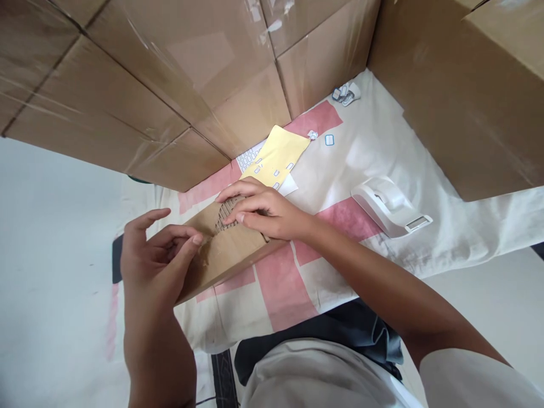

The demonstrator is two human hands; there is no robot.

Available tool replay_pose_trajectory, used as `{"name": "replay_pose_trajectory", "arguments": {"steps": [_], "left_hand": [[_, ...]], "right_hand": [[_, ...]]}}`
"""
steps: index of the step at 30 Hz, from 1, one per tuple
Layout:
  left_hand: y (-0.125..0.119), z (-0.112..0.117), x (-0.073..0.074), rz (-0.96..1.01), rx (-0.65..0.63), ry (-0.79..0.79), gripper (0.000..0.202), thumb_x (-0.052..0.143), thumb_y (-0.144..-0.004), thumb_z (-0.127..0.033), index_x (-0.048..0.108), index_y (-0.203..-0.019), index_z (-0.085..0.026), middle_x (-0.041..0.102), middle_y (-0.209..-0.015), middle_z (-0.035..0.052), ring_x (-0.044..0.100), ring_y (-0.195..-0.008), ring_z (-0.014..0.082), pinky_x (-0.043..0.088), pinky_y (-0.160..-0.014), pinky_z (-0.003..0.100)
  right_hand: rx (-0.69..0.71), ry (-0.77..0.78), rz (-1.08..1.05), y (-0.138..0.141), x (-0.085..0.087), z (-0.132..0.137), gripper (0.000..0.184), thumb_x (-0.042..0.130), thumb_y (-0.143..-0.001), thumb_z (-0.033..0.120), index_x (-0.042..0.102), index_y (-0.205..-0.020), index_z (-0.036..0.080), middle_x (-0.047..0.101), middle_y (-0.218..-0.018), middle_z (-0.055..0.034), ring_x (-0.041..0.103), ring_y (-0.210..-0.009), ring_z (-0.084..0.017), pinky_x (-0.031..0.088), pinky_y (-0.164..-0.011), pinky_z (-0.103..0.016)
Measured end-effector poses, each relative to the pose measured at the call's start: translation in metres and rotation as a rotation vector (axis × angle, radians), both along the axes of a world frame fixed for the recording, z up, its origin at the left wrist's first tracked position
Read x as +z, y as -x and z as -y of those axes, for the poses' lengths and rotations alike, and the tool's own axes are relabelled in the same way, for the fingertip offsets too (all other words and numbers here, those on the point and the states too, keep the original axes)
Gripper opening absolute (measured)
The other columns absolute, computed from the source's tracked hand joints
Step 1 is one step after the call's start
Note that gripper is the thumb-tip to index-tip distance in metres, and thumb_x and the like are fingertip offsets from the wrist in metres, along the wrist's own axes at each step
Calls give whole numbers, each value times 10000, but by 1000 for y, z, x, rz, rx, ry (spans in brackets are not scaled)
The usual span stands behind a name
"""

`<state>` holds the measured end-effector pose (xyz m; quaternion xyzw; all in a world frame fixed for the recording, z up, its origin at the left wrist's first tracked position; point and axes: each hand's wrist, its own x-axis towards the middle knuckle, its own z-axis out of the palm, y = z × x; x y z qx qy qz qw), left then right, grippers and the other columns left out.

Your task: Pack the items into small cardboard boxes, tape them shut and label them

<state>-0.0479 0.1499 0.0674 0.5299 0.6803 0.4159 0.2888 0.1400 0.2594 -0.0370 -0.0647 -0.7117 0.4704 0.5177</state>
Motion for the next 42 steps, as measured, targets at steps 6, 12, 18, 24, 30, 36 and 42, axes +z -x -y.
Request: {"name": "replay_pose_trajectory", "arguments": {"steps": [6,12,18,24,30,36,42], "left_hand": [[8,7,3,140,-23,-112,552,819,-829,-222,556,-1300,-335,663,-781,-48,518,-654,104,416,-628,233],[19,12,2,197,-327,-62,584,800,-858,-416,554,-1372,-291,653,-789,-8,479,-669,131,421,-604,264],[8,10,-2,-88,-220,-75,614,768,-862,-193,501,-1396,-333,610,-917,-18,477,-751,120,422,-672,264],[13,7,-5,-180,-263,-67,667,755,-853,-187,470,-1436,-340,600,-966,-14,495,-764,123,441,-668,273],[11,8,-6,-263,-261,-58,689,735,-858,-226,444,-1471,-344,606,-1061,14,518,-856,148,466,-717,301],[7,8,-4,-373,-212,-10,690,761,-823,-322,484,-1454,-358,516,-1383,64,502,-991,207,459,-703,321],[10,12,-2,-400,-219,-55,625,730,-849,-312,516,-1432,-384,521,-1431,24,509,-1086,243,456,-850,380]], "right_hand": [[-7,-3,15,0,0,0,303,536,-1045,384,791,-1028,222,673,-1303,-102,584,-1248,-247,400,-1166,-530],[-18,-10,24,0,1,1,318,524,-1047,392,787,-1013,217,676,-1291,-104,584,-1242,-244,400,-1167,-522],[-27,-30,27,0,2,1,305,519,-1046,360,787,-1017,218,677,-1287,-101,582,-1241,-248,404,-1158,-525],[-34,-45,9,2,0,1,285,524,-1038,331,783,-1015,216,674,-1290,-101,579,-1243,-253,403,-1151,-528],[-27,-41,13,1,0,1,284,526,-1040,333,776,-1005,201,669,-1295,-108,564,-1262,-257,393,-1154,-529],[-18,-26,26,0,2,3,299,511,-1046,357,771,-1007,216,660,-1315,-94,553,-1259,-266,378,-1161,-544],[-28,-9,57,-1,2,3,305,513,-1046,386,774,-1014,233,659,-1312,-81,556,-1245,-256,400,-1147,-524]]}}
